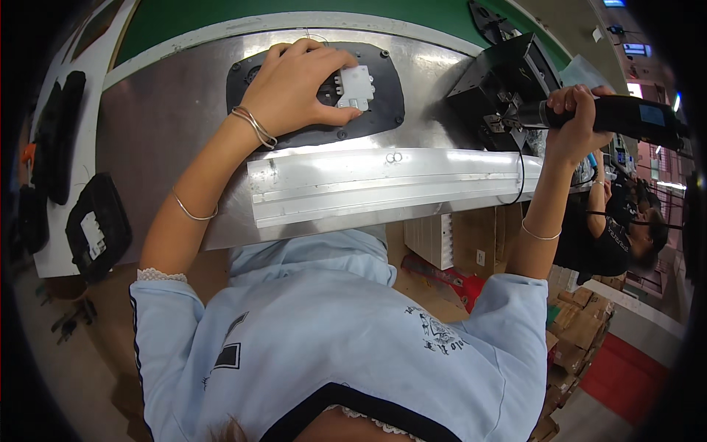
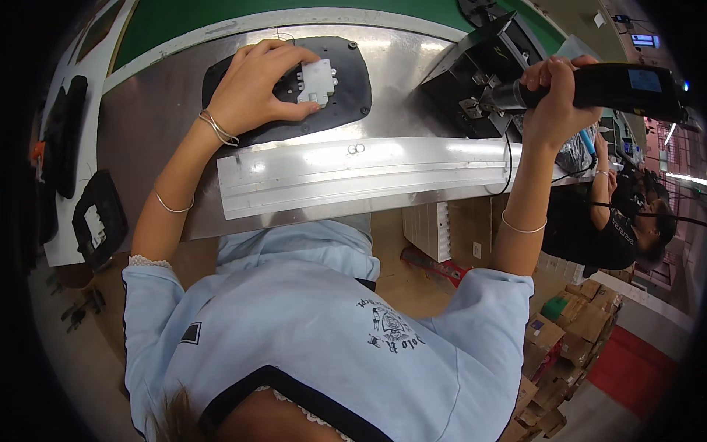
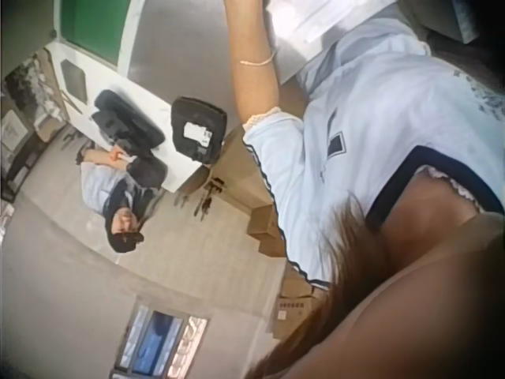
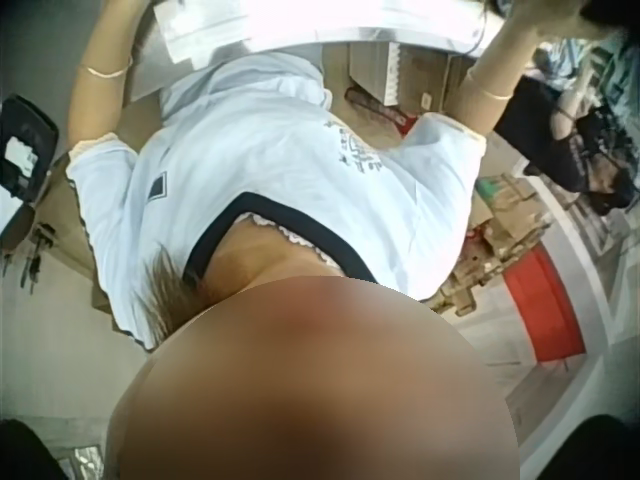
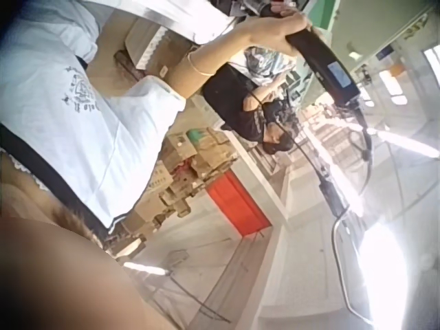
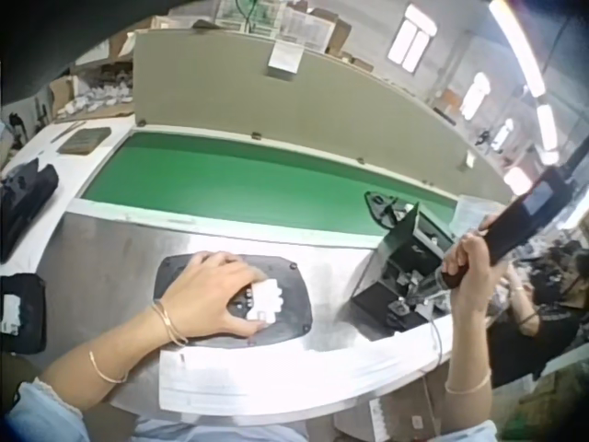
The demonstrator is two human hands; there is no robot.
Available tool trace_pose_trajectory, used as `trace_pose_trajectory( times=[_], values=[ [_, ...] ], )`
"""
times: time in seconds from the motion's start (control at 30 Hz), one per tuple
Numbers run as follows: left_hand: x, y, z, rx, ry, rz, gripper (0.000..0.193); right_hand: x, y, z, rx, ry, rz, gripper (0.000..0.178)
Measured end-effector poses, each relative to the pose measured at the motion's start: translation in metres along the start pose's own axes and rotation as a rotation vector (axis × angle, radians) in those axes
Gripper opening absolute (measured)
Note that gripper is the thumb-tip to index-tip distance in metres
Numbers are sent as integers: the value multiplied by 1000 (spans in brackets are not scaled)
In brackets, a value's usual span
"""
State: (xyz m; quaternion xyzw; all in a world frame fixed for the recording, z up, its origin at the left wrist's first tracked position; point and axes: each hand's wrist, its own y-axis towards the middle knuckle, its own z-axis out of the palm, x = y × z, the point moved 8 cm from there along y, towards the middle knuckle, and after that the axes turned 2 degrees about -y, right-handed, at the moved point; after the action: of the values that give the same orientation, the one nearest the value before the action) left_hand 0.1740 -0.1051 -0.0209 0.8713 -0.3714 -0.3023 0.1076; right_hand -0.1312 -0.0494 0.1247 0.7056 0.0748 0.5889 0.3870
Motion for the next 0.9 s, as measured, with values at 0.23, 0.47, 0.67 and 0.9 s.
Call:
trace_pose_trajectory(
  times=[0.23,0.47,0.67,0.9],
  values=[
    [5,-1,1,-5,1,-11,59,5,-15,26,110,71,77,27],
    [8,0,1,14,-37,-28,60,32,-39,134,368,359,26,43],
    [12,1,5,44,-72,-72,58,9,-49,202,420,425,-15,36],
    [16,-2,4,-34,-97,-65,62,-4,-54,221,422,395,108,32]
  ],
)
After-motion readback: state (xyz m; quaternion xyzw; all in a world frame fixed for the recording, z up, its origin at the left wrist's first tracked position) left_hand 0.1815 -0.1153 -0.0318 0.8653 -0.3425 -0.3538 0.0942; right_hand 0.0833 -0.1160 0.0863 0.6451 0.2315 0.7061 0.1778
